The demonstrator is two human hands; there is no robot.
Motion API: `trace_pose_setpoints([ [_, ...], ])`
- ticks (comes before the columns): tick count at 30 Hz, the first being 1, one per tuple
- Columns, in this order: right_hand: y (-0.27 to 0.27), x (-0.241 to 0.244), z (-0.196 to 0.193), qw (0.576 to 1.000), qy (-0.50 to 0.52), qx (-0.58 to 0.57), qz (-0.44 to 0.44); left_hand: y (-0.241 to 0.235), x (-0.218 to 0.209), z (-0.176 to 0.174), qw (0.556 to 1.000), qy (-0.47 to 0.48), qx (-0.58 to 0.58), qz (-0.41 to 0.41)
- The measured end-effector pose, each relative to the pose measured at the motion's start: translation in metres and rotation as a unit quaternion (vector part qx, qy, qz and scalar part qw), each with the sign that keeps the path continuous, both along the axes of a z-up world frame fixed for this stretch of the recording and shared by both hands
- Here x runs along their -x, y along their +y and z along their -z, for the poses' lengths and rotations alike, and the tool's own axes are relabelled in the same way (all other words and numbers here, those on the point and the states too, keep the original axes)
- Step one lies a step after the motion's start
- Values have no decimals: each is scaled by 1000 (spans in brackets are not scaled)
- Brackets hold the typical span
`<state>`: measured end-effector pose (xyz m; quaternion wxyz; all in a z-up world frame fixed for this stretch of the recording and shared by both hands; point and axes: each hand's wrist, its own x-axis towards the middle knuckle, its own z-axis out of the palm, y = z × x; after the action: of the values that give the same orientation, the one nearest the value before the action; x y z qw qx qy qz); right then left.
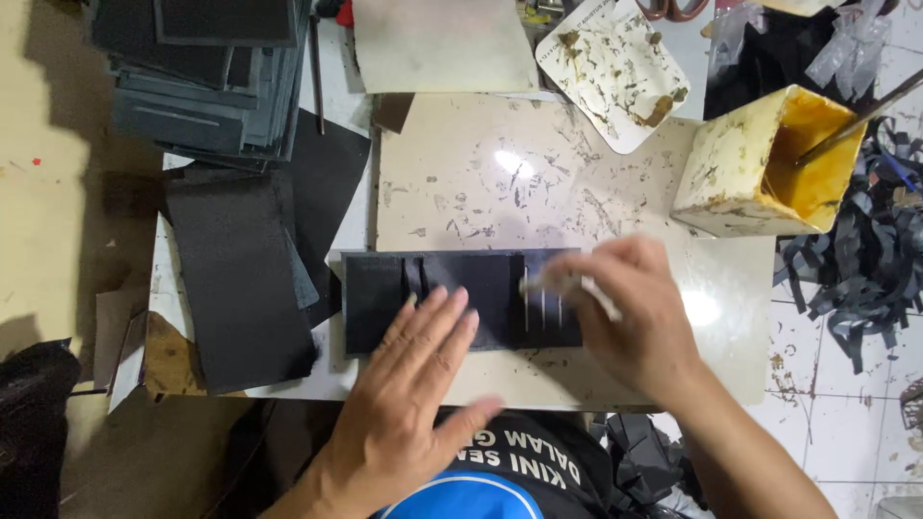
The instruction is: The person repeatedly applies adhesive to a dark rectangular fabric piece using a small roller, then places a smaller fabric strip on top and presses it down. This cycle is performed multiple times on the same workpiece.
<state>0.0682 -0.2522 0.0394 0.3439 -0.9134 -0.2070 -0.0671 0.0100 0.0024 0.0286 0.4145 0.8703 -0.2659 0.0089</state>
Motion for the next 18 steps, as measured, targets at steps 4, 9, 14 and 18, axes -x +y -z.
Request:
trace_pose_setpoints([
  [4,13,-13,-6,998,-30,45,35,2,-32,-13,997,-34,-60,-19],
  [9,3,30,16,997,47,67,3,-1,-57,-23,993,-52,-101,-16],
  [14,12,36,-18,998,9,63,-26,-9,-63,-17,986,-50,-161,-6],
  [18,13,29,-9,998,-15,62,-23,-11,-66,-22,982,-40,-186,-3],
])
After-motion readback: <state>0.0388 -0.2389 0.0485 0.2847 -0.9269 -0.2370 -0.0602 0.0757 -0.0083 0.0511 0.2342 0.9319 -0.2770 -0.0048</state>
